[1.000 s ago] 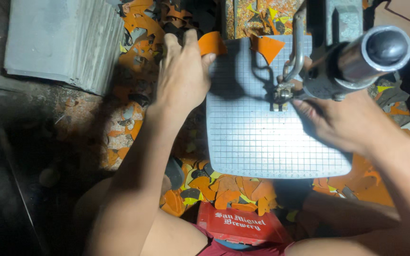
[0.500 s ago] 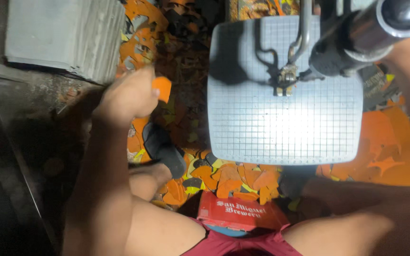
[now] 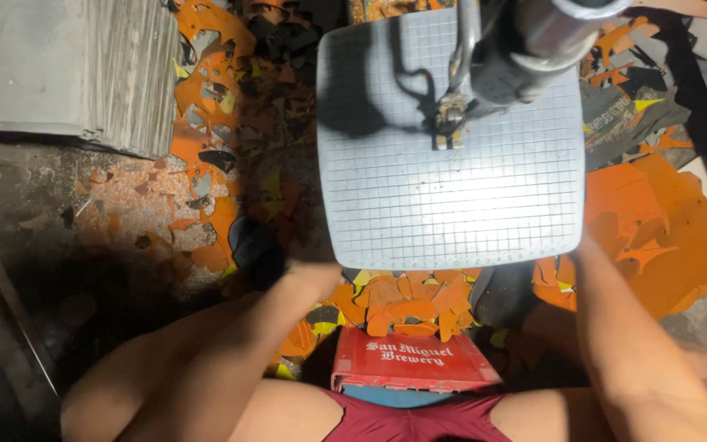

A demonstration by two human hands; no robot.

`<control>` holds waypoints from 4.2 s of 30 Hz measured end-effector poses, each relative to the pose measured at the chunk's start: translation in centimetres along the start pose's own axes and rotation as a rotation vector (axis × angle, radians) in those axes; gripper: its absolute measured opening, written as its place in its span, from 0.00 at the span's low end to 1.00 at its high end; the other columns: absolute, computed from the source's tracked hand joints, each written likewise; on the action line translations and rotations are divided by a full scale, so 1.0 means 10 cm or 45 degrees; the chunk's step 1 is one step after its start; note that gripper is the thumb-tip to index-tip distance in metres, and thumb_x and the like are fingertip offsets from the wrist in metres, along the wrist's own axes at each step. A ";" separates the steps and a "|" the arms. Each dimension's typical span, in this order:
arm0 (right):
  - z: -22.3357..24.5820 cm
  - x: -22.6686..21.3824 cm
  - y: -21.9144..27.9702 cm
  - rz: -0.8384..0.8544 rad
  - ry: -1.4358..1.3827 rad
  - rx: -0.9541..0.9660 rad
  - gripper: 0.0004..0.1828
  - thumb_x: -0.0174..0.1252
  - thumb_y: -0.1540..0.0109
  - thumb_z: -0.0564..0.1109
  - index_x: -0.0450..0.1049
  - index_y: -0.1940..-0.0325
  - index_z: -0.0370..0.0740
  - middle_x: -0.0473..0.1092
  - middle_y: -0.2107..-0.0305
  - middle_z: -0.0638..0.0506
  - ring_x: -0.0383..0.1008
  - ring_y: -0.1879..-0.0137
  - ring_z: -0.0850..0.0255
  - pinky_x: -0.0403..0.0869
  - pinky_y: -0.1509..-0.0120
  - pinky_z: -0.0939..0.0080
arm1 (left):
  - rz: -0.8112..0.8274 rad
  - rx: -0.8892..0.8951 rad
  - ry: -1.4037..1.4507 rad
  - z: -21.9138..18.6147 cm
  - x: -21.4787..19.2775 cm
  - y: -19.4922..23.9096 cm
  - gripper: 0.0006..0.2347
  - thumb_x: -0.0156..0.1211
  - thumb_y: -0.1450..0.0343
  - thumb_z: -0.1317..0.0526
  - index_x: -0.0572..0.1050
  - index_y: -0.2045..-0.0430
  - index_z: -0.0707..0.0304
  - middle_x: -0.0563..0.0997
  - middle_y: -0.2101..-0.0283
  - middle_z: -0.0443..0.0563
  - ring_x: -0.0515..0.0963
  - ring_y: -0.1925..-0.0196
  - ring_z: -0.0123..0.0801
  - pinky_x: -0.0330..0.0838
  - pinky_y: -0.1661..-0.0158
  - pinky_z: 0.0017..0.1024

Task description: The person uses a band saw to cut orange leather pieces on a gridded cutting mat. They guide the material through the blade, rotate it to follow curved outlines, and remove the cut pieces.

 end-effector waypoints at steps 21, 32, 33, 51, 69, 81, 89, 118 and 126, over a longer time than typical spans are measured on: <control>-1.05 1.65 0.30 0.065 1.536 -0.078 0.28 0.53 0.38 0.50 0.69 0.35 0.38 0.68 0.40 0.36 0.68 0.35 0.44 0.68 0.33 0.49 | -0.288 0.060 -0.127 -0.11 -0.92 1.29 0.23 0.55 0.27 0.43 0.83 0.72 0.67 0.81 0.61 0.64 0.80 0.52 0.52 0.69 0.47 0.48; -1.36 0.84 0.97 -0.984 0.635 0.440 0.22 0.57 0.36 0.54 0.83 0.46 0.40 0.77 0.47 0.34 0.77 0.41 0.39 0.74 0.34 0.45 | -0.387 0.008 0.063 0.38 -0.79 1.56 0.26 0.58 0.32 0.46 0.71 0.41 0.57 0.81 0.51 0.60 0.78 0.47 0.53 0.72 0.47 0.46; -1.38 0.73 0.99 -1.036 0.654 0.517 0.25 0.62 0.41 0.55 0.80 0.44 0.39 0.75 0.45 0.34 0.76 0.40 0.41 0.74 0.34 0.48 | -0.366 -0.031 0.060 0.43 -0.73 1.54 0.27 0.59 0.32 0.47 0.71 0.40 0.57 0.81 0.52 0.60 0.79 0.46 0.52 0.72 0.47 0.45; -0.59 -0.21 0.45 -0.753 0.995 0.078 0.41 0.65 0.43 0.52 0.64 0.27 0.44 0.65 0.42 0.34 0.62 0.39 0.39 0.64 0.38 0.45 | -0.235 0.042 -0.160 -0.23 -1.19 1.48 0.23 0.53 0.26 0.42 0.80 0.64 0.67 0.81 0.54 0.63 0.78 0.46 0.50 0.69 0.42 0.43; 0.03 -0.90 -0.09 -0.621 1.065 0.035 0.37 0.66 0.42 0.51 0.67 0.29 0.43 0.70 0.51 0.36 0.67 0.50 0.45 0.67 0.49 0.49 | -0.229 -0.222 0.324 0.21 -0.80 1.53 0.24 0.61 0.34 0.58 0.67 0.41 0.53 0.79 0.47 0.56 0.81 0.46 0.48 0.77 0.47 0.40; 0.13 -0.97 0.01 -0.498 1.010 -0.089 0.35 0.67 0.41 0.49 0.70 0.30 0.43 0.73 0.57 0.37 0.69 0.57 0.48 0.69 0.57 0.52 | -0.352 -0.077 -0.145 0.07 -0.94 1.38 0.20 0.55 0.26 0.43 0.78 0.65 0.64 0.81 0.58 0.61 0.80 0.50 0.53 0.73 0.47 0.44; 1.12 -0.69 1.07 -0.321 0.796 -0.312 0.34 0.67 0.40 0.49 0.72 0.30 0.42 0.75 0.61 0.37 0.71 0.62 0.51 0.70 0.62 0.53 | -0.283 0.492 0.136 -0.45 -1.30 2.17 0.28 0.61 0.30 0.45 0.70 0.36 0.56 0.77 0.40 0.59 0.74 0.39 0.50 0.67 0.43 0.42; 2.87 0.98 2.86 0.077 1.388 -1.202 0.24 0.65 0.40 0.49 0.77 0.39 0.46 0.75 0.53 0.48 0.78 0.53 0.54 0.77 0.48 0.56 | -1.524 0.971 0.173 -1.02 -1.85 2.49 0.19 0.64 0.29 0.55 0.76 0.46 0.65 0.75 0.44 0.58 0.75 0.45 0.47 0.69 0.46 0.42; 2.78 1.51 3.00 0.434 1.883 -1.750 0.31 0.62 0.53 0.51 0.78 0.44 0.50 0.72 0.44 0.56 0.73 0.42 0.52 0.71 0.39 0.51 | -1.542 1.025 0.150 -1.01 -1.93 2.51 0.15 0.62 0.27 0.61 0.77 0.47 0.64 0.76 0.42 0.56 0.76 0.41 0.45 0.71 0.42 0.41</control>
Point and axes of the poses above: each hand's wrist, its own y-axis away from the middle knuckle, its own x-axis out of the palm, z = x × y, the point moved 8 cm from there along -y, towards the middle knuckle
